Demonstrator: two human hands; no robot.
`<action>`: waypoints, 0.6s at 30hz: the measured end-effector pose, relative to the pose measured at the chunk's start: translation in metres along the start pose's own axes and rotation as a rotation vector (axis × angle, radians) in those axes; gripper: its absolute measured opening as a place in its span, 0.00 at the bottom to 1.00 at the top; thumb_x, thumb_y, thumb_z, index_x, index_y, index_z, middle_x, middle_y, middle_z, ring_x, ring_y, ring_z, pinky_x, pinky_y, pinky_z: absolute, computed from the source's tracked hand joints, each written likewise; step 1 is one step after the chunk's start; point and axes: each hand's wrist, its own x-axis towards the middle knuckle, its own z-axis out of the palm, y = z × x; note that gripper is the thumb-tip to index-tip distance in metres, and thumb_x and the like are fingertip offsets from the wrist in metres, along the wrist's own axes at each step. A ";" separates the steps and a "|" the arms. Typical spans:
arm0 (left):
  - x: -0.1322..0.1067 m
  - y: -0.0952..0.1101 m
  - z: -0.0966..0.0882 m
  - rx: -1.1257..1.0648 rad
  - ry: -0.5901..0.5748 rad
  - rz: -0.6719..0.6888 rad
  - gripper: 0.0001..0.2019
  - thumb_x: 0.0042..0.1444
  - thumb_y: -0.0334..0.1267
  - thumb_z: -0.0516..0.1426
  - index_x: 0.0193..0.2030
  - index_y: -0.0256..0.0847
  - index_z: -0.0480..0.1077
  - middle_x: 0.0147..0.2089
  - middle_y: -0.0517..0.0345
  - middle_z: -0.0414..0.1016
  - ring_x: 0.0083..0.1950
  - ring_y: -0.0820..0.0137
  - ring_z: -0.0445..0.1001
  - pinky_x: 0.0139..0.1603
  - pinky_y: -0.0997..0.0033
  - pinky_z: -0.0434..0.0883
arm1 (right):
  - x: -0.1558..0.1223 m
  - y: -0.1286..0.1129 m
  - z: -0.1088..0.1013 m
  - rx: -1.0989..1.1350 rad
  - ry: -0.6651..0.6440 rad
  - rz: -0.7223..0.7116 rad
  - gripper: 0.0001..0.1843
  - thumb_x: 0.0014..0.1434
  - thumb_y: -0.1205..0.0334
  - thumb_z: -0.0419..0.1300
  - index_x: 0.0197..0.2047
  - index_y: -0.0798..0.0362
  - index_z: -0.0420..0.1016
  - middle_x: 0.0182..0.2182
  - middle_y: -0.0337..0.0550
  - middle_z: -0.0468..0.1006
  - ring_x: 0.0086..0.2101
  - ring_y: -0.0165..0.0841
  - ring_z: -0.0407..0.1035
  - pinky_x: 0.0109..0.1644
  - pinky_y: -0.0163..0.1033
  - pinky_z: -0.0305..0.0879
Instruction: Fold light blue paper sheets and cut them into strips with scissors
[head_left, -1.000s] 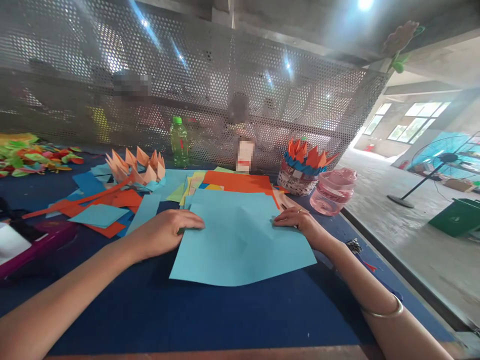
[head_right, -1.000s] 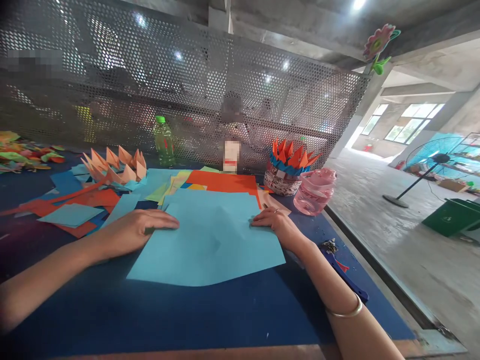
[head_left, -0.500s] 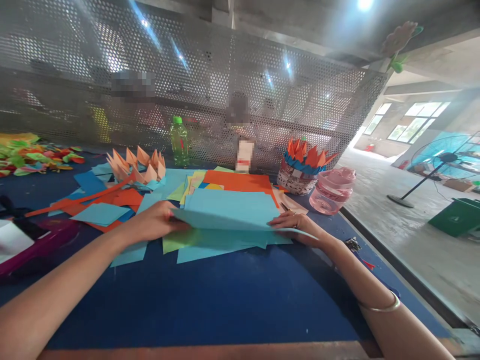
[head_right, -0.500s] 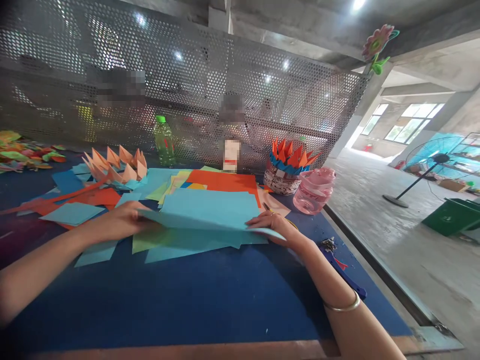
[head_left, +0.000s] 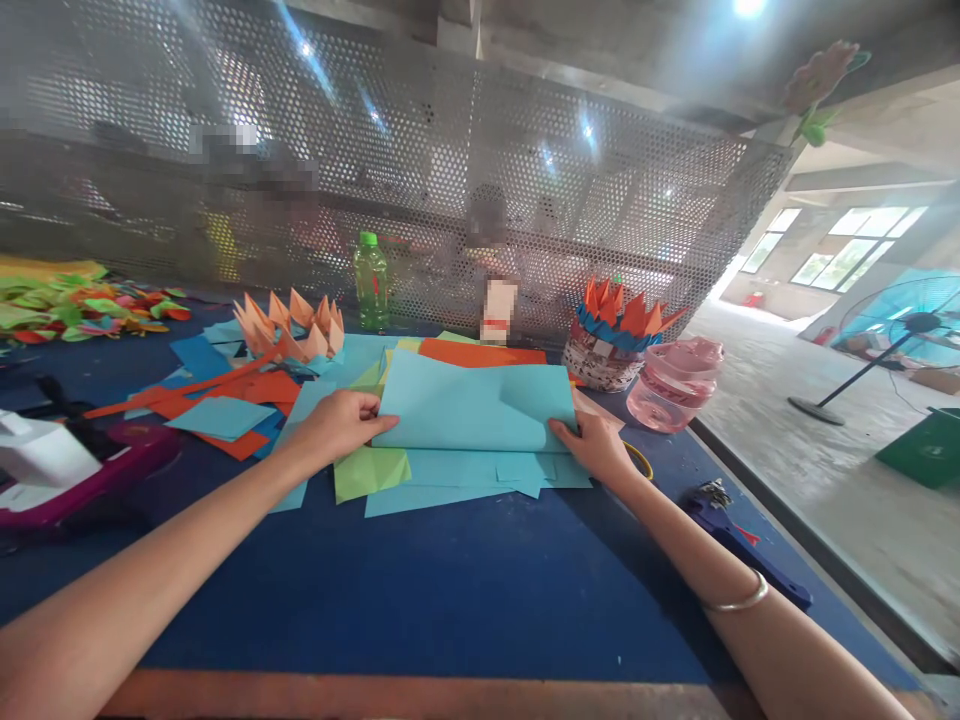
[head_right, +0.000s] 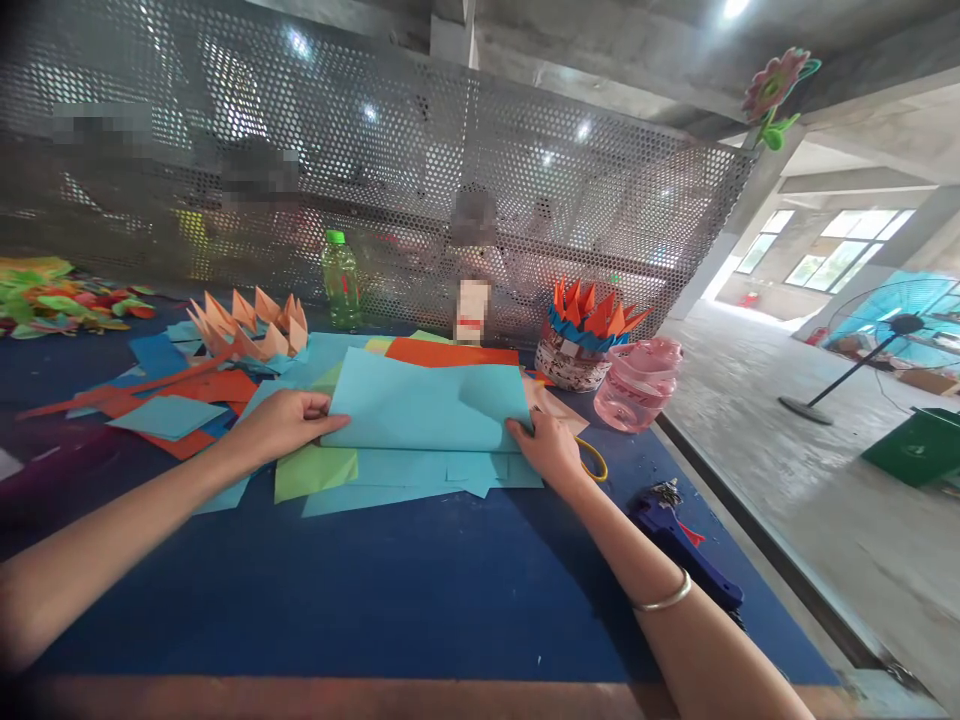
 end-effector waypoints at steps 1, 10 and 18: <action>-0.001 0.002 0.000 0.029 0.001 0.000 0.17 0.48 0.50 0.57 0.18 0.42 0.61 0.16 0.64 0.63 0.21 0.71 0.62 0.24 0.71 0.55 | 0.000 -0.003 0.000 -0.034 -0.003 0.009 0.19 0.59 0.48 0.54 0.22 0.51 0.64 0.20 0.41 0.69 0.26 0.35 0.65 0.26 0.35 0.48; -0.015 0.009 0.004 0.228 0.175 0.145 0.26 0.53 0.40 0.56 0.60 0.39 0.60 0.51 0.46 0.75 0.49 0.56 0.74 0.42 0.61 0.70 | -0.004 -0.014 0.000 -0.222 -0.051 0.042 0.15 0.62 0.48 0.52 0.35 0.51 0.69 0.32 0.49 0.78 0.36 0.43 0.72 0.29 0.36 0.50; -0.013 0.004 0.023 0.220 -0.117 0.607 0.20 0.62 0.40 0.51 0.61 0.48 0.66 0.65 0.55 0.66 0.67 0.61 0.60 0.69 0.51 0.51 | -0.006 -0.018 0.001 -0.275 -0.058 0.055 0.15 0.63 0.49 0.51 0.39 0.52 0.69 0.34 0.51 0.79 0.38 0.45 0.74 0.30 0.37 0.53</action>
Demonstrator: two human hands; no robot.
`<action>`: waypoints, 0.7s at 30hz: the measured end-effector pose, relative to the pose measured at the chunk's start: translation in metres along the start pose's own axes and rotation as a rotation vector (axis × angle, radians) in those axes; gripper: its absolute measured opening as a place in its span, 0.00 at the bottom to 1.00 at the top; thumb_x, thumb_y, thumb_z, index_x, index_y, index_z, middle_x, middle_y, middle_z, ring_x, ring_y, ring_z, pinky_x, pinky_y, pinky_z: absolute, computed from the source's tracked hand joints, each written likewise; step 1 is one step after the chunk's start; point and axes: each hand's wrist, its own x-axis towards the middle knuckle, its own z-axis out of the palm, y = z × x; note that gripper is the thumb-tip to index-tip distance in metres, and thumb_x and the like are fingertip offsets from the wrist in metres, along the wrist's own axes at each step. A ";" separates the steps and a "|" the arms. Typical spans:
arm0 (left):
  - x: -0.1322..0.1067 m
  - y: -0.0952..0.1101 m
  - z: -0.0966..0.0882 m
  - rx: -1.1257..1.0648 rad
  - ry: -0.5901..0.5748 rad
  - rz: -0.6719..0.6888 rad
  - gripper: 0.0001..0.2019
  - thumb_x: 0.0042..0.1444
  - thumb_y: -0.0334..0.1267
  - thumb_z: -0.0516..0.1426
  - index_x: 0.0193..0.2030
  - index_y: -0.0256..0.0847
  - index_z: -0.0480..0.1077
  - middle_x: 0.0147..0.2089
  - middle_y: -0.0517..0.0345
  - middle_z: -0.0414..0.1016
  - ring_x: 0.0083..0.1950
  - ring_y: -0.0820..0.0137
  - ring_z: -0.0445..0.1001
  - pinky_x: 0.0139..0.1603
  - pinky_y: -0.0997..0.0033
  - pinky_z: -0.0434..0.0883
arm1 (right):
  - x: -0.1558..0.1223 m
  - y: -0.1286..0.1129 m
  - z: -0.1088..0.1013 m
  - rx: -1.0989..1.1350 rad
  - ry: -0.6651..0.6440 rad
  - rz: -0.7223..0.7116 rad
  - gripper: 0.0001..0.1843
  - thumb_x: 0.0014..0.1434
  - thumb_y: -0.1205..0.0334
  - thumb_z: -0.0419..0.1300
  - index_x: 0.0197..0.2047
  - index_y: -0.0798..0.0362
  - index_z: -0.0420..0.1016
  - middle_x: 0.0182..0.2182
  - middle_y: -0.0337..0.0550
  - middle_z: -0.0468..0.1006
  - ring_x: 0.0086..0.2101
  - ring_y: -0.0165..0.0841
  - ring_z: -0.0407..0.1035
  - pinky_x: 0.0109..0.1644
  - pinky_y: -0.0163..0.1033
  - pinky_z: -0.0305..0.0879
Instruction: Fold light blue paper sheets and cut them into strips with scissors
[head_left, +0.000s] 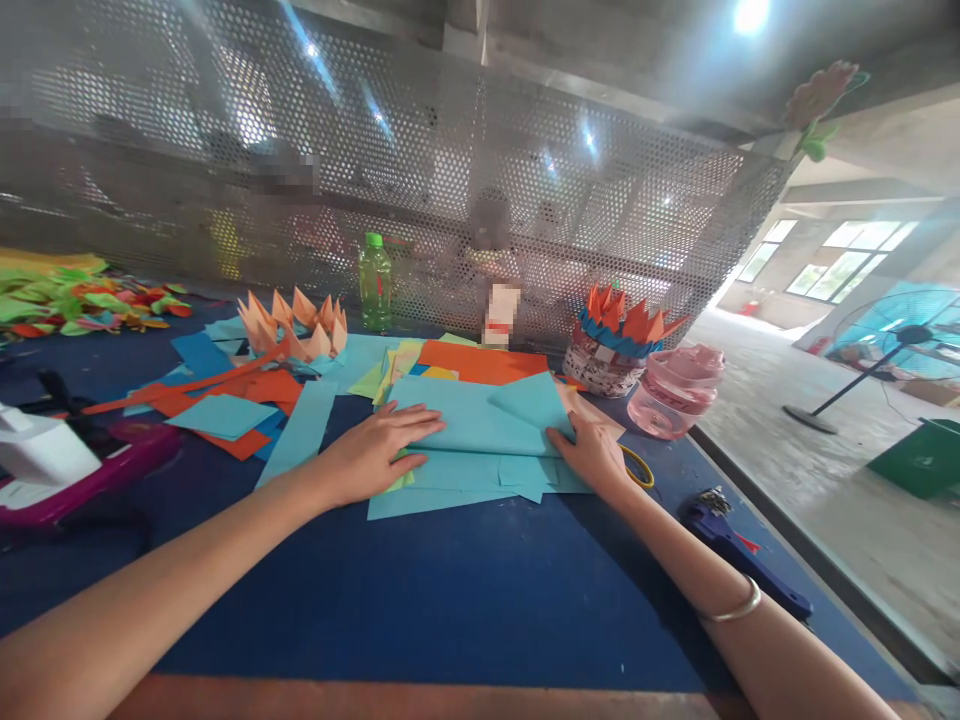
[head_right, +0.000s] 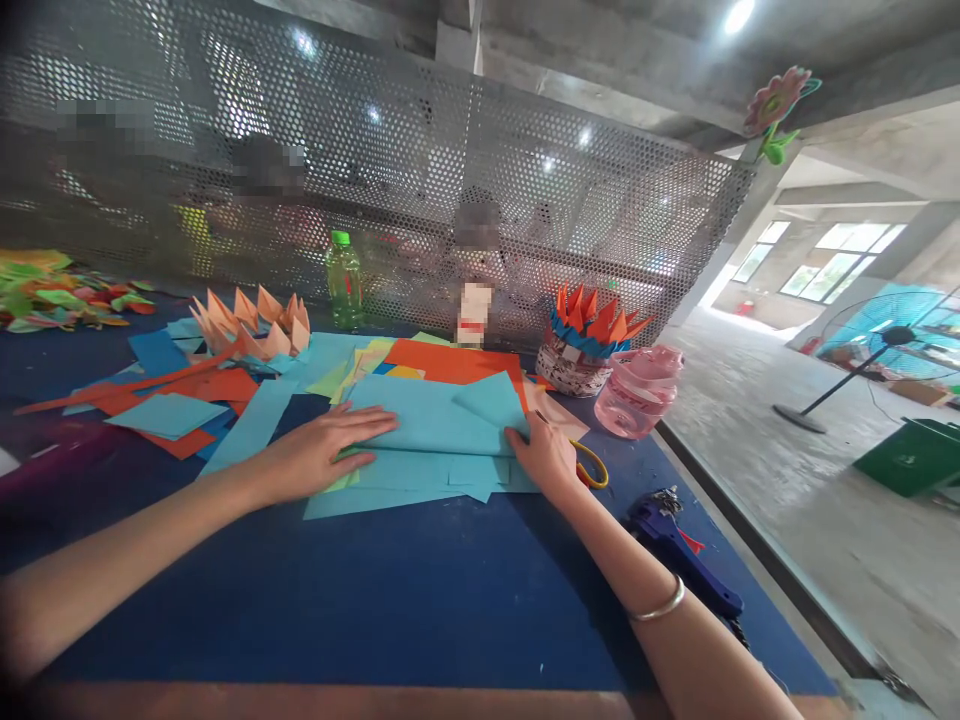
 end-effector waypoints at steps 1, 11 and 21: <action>0.001 -0.002 0.002 0.006 -0.017 -0.003 0.21 0.62 0.38 0.51 0.62 0.49 0.65 0.65 0.56 0.65 0.67 0.62 0.60 0.69 0.50 0.52 | 0.000 0.000 0.000 -0.002 -0.001 0.002 0.15 0.63 0.49 0.51 0.39 0.52 0.69 0.34 0.51 0.79 0.38 0.45 0.74 0.30 0.37 0.53; 0.008 -0.011 0.006 0.095 -0.004 -0.020 0.31 0.51 0.23 0.46 0.62 0.44 0.65 0.62 0.56 0.69 0.65 0.65 0.64 0.68 0.53 0.56 | -0.001 0.001 -0.003 0.116 -0.025 0.019 0.22 0.61 0.50 0.53 0.54 0.54 0.64 0.41 0.53 0.79 0.44 0.47 0.73 0.35 0.39 0.59; 0.007 -0.018 0.011 0.112 -0.035 -0.014 0.32 0.52 0.21 0.43 0.63 0.44 0.64 0.64 0.58 0.68 0.64 0.68 0.65 0.66 0.59 0.59 | -0.002 0.004 0.001 0.240 0.029 -0.003 0.23 0.59 0.54 0.55 0.56 0.53 0.61 0.44 0.51 0.77 0.44 0.48 0.73 0.40 0.44 0.64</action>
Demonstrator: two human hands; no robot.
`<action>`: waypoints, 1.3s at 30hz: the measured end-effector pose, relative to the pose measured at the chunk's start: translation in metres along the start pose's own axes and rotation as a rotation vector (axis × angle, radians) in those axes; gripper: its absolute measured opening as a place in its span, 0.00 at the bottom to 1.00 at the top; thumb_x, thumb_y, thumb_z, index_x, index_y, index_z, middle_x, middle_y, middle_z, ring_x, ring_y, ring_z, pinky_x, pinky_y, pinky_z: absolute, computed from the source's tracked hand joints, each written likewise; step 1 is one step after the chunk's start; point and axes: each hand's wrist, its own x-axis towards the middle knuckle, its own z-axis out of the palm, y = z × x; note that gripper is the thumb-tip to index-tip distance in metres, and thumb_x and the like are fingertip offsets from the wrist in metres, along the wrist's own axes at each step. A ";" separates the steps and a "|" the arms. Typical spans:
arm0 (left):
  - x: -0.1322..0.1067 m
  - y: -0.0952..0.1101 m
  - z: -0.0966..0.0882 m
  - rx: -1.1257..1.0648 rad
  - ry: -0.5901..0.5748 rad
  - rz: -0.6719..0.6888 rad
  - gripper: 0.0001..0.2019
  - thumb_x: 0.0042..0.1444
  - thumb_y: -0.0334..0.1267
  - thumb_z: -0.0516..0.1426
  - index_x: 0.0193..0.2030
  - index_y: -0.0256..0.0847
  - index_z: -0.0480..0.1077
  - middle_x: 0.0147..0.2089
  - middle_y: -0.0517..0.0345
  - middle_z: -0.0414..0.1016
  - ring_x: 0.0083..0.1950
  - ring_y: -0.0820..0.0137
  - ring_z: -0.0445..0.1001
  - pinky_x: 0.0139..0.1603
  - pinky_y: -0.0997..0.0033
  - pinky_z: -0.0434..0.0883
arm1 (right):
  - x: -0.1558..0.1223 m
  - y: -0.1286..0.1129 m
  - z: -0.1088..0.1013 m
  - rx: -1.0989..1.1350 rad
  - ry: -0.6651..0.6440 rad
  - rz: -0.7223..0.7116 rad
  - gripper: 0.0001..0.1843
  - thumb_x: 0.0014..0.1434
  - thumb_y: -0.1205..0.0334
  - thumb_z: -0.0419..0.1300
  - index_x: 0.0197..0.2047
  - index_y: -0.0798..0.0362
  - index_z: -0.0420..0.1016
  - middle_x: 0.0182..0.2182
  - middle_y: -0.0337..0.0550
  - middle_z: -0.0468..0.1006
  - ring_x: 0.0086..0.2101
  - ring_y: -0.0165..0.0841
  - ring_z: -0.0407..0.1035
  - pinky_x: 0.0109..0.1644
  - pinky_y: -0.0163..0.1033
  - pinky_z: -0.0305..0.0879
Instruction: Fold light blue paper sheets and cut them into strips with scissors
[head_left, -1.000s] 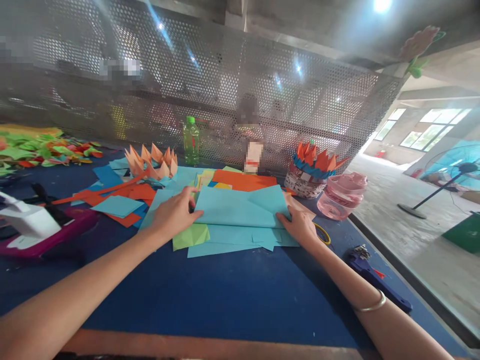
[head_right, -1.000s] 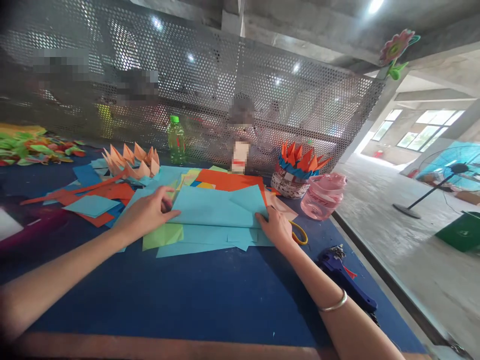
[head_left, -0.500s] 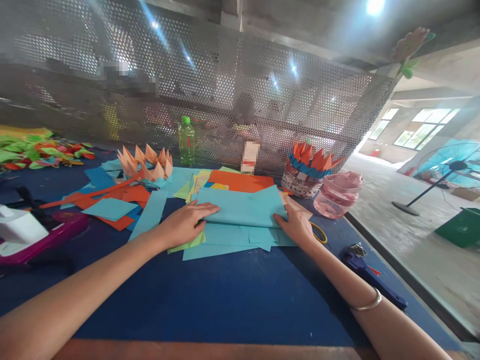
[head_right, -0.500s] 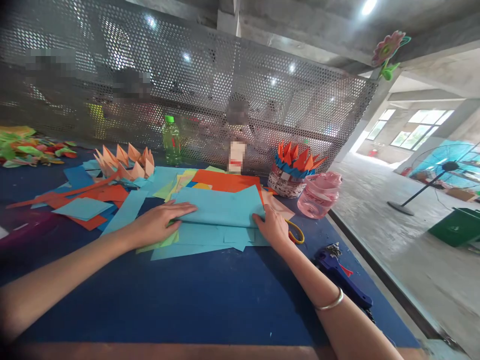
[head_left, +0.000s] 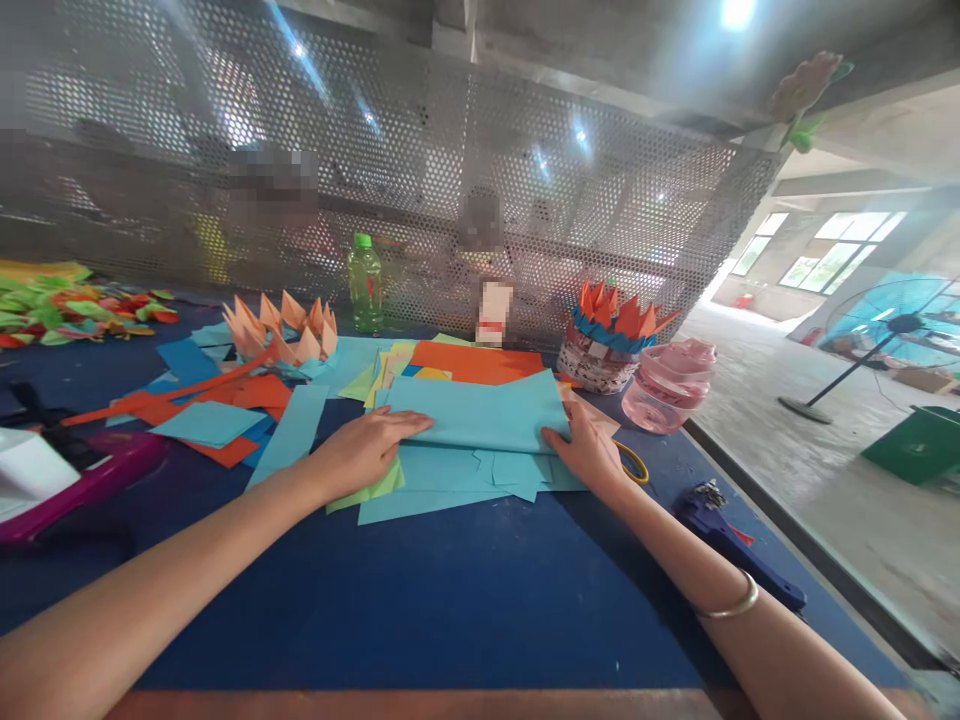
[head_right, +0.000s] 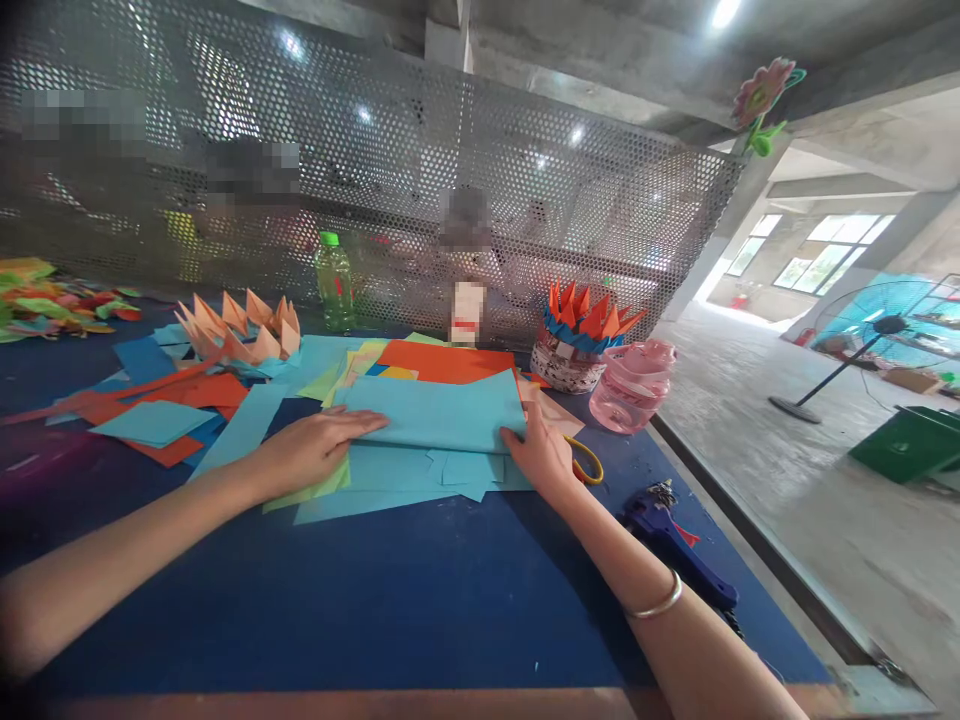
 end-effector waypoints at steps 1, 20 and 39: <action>0.000 0.001 0.000 0.000 -0.004 -0.003 0.32 0.52 0.21 0.43 0.63 0.44 0.64 0.64 0.59 0.68 0.64 0.68 0.64 0.66 0.59 0.59 | 0.000 0.001 0.001 0.019 0.026 -0.020 0.25 0.58 0.55 0.56 0.57 0.54 0.60 0.45 0.52 0.77 0.44 0.48 0.72 0.41 0.45 0.65; -0.007 0.020 -0.052 -0.157 0.498 -0.007 0.19 0.60 0.30 0.47 0.51 0.41 0.75 0.50 0.52 0.79 0.52 0.65 0.76 0.54 0.64 0.71 | -0.007 -0.009 -0.042 -0.006 0.556 -0.819 0.13 0.57 0.75 0.56 0.42 0.52 0.75 0.37 0.41 0.82 0.47 0.39 0.72 0.54 0.48 0.61; -0.003 0.025 -0.031 -0.880 0.005 -0.679 0.24 0.36 0.48 0.66 0.39 0.34 0.75 0.17 0.68 0.62 0.18 0.77 0.56 0.19 0.75 0.50 | -0.001 0.025 -0.054 0.399 -0.273 -0.125 0.34 0.47 0.51 0.67 0.55 0.56 0.69 0.42 0.49 0.79 0.38 0.41 0.74 0.38 0.42 0.71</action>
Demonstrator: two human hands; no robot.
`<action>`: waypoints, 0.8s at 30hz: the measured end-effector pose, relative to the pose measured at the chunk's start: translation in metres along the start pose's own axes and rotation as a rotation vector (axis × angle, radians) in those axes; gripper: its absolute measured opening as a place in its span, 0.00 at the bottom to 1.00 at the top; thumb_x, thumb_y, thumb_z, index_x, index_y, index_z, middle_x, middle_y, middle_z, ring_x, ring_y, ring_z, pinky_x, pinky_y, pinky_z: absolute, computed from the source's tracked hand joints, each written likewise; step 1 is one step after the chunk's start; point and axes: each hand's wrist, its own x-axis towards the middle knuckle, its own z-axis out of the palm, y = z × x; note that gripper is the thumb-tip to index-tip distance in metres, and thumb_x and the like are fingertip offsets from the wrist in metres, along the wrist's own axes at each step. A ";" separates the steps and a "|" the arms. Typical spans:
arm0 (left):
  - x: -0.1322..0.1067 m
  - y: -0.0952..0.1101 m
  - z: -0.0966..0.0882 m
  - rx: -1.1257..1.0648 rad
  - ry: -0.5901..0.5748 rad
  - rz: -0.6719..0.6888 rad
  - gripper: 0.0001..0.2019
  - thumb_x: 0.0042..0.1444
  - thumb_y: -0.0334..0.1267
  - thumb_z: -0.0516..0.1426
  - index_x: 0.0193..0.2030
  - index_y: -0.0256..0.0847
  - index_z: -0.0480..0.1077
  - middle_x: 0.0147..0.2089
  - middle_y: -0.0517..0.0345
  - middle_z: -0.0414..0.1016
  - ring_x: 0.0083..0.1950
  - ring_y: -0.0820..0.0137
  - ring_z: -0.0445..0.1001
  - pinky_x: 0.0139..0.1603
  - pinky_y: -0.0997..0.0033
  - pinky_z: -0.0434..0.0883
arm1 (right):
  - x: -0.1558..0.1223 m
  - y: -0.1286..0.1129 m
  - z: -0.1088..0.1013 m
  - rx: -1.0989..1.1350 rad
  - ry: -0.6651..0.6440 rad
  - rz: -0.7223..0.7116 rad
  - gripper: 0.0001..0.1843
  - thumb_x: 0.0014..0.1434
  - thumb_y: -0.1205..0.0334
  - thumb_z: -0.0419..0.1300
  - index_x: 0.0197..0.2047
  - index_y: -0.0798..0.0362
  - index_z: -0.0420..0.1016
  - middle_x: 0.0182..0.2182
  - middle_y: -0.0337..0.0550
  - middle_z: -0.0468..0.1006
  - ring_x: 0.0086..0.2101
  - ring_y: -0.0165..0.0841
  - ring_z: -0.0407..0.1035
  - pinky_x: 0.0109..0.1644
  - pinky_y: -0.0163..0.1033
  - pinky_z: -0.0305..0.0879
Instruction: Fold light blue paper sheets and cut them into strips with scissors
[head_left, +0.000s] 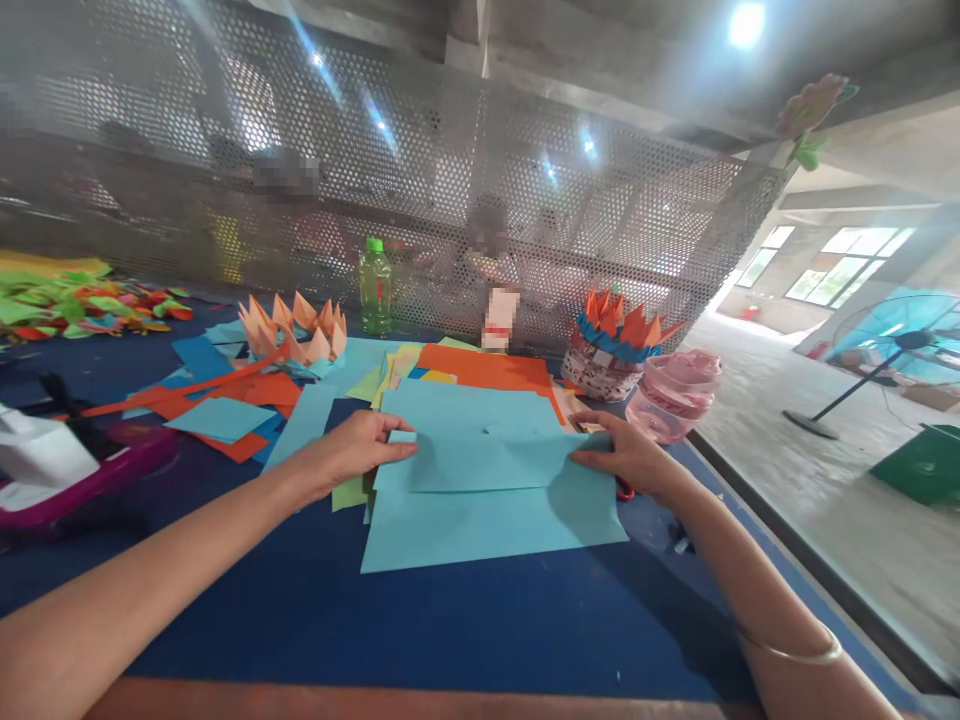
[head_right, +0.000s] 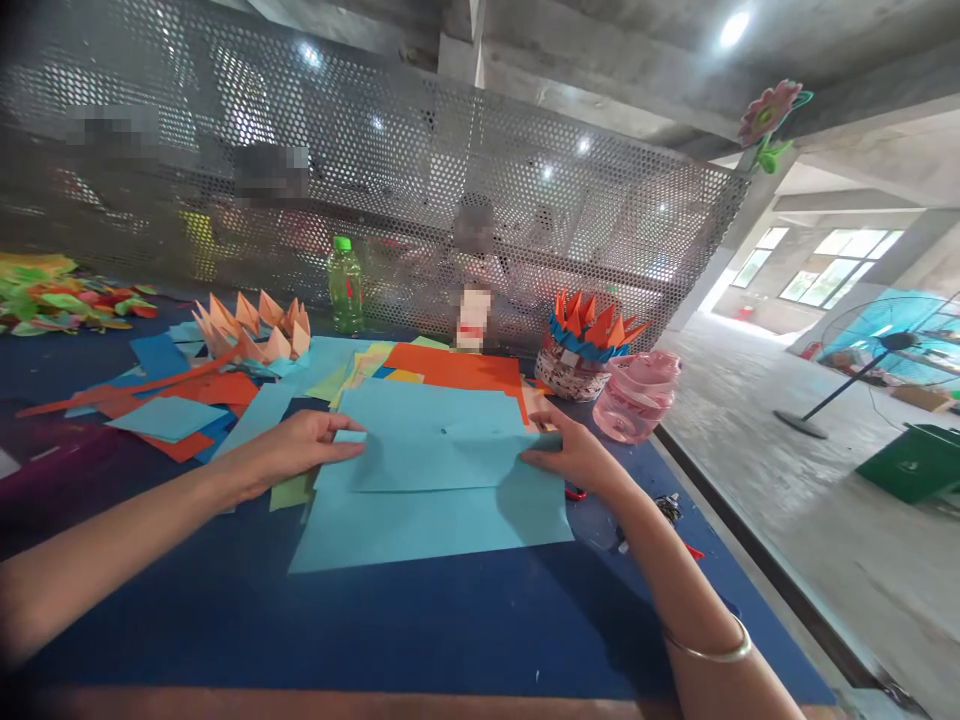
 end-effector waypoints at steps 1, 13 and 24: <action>0.003 -0.004 0.001 0.044 0.007 0.018 0.24 0.36 0.49 0.66 0.38 0.34 0.75 0.16 0.69 0.59 0.18 0.77 0.53 0.19 0.75 0.49 | 0.002 0.005 0.002 -0.008 -0.032 -0.010 0.34 0.46 0.51 0.68 0.55 0.55 0.70 0.45 0.51 0.78 0.41 0.42 0.73 0.41 0.42 0.71; -0.001 0.007 -0.003 -0.152 -0.201 0.063 0.22 0.42 0.52 0.65 0.41 0.42 0.74 0.32 0.59 0.79 0.33 0.66 0.76 0.34 0.69 0.72 | -0.010 -0.031 0.018 -0.175 -0.049 -0.252 0.25 0.66 0.45 0.46 0.51 0.53 0.74 0.40 0.47 0.79 0.37 0.35 0.72 0.40 0.40 0.67; -0.012 0.024 -0.014 -0.179 -0.405 -0.007 0.16 0.45 0.46 0.66 0.42 0.46 0.76 0.34 0.63 0.82 0.31 0.70 0.77 0.33 0.73 0.73 | -0.023 -0.072 0.034 -0.126 -0.352 -0.306 0.26 0.64 0.43 0.49 0.53 0.51 0.73 0.38 0.43 0.78 0.37 0.33 0.70 0.39 0.35 0.63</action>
